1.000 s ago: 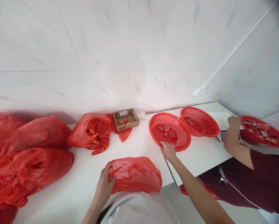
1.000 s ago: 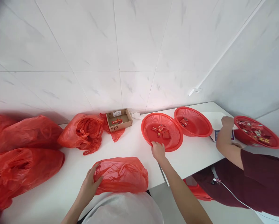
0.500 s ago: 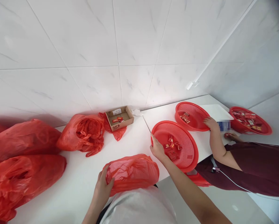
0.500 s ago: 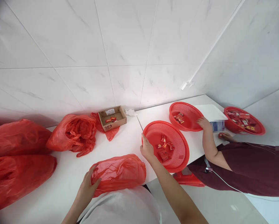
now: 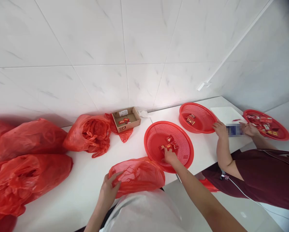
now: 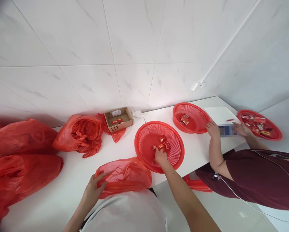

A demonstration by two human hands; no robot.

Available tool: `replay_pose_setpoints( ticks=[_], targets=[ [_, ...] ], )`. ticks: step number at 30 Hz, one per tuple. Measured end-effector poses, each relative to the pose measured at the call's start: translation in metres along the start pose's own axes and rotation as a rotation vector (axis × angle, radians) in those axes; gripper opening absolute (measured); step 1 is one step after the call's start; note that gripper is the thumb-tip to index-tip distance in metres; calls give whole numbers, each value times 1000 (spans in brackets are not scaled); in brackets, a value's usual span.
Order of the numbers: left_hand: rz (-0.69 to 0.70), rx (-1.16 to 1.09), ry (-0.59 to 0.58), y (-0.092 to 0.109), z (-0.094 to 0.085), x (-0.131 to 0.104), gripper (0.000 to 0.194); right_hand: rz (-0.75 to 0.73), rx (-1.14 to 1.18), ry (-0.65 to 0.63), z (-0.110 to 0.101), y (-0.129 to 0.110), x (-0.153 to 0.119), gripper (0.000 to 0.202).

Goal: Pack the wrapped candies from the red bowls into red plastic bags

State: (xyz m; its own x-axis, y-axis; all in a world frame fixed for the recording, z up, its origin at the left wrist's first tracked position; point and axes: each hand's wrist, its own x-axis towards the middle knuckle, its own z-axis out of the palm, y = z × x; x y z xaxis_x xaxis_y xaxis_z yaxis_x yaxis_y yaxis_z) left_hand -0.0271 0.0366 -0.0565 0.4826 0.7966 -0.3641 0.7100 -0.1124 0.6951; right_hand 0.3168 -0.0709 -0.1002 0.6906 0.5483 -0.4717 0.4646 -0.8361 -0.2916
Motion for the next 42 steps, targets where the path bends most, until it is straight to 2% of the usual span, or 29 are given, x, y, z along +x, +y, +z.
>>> replay_pose_setpoints(
  ticks=[2, 4, 7, 10, 12, 17, 20, 22, 25, 28, 29, 31, 33, 34, 37, 40, 42],
  targets=[
    [-17, -8, 25, 0, 1, -1, 45, 28, 31, -2, 3, 7, -2, 80],
    [-32, -35, 43, 1, 2, -3, 46, 30, 105, 4, -1, 8, -2, 70],
    [-41, -64, 59, 1, 3, -7, 48, -10, 286, -18, -19, 3, -5, 52],
    [-66, -76, 76, -2, 3, -11, 50, -98, 477, -65, -40, -7, -18, 45],
    [-81, -93, 69, -6, 5, -11, 52, -177, 641, -107, -52, -18, -35, 46],
    [-51, -132, 48, -11, 9, -11, 55, -348, 1360, -374, -71, -59, -83, 46],
    [-20, -152, 63, -13, 12, -10, 55, -353, 1472, -407, -72, -84, -103, 57],
    [5, -185, 86, -15, 14, -9, 54, -358, 1484, -435, -66, -97, -112, 59],
    [19, -220, 107, -17, 16, -8, 55, -383, 1444, -532, -44, -111, -126, 51],
    [7, -257, 85, -15, 15, -9, 57, -466, 1190, -605, -16, -118, -138, 36],
    [-6, -267, 80, -14, 14, -10, 58, -512, 1038, -576, -7, -118, -141, 30],
    [-29, -272, 89, -11, 12, -11, 60, -589, 713, -420, 5, -118, -142, 19],
    [-37, -262, 109, -9, 9, -13, 60, -624, 498, -279, 11, -116, -140, 9],
    [-35, -259, 113, -8, 9, -13, 61, -644, 457, -276, 11, -115, -137, 7],
    [-32, -258, 94, -7, 8, -13, 62, -692, 439, -377, 7, -115, -129, 8],
    [-23, -261, 86, -6, 11, -12, 63, -673, 420, -352, 8, -114, -120, 9],
    [-17, -270, 89, -4, 12, -11, 63, -672, 404, -392, 16, -112, -114, 11]
  ],
)
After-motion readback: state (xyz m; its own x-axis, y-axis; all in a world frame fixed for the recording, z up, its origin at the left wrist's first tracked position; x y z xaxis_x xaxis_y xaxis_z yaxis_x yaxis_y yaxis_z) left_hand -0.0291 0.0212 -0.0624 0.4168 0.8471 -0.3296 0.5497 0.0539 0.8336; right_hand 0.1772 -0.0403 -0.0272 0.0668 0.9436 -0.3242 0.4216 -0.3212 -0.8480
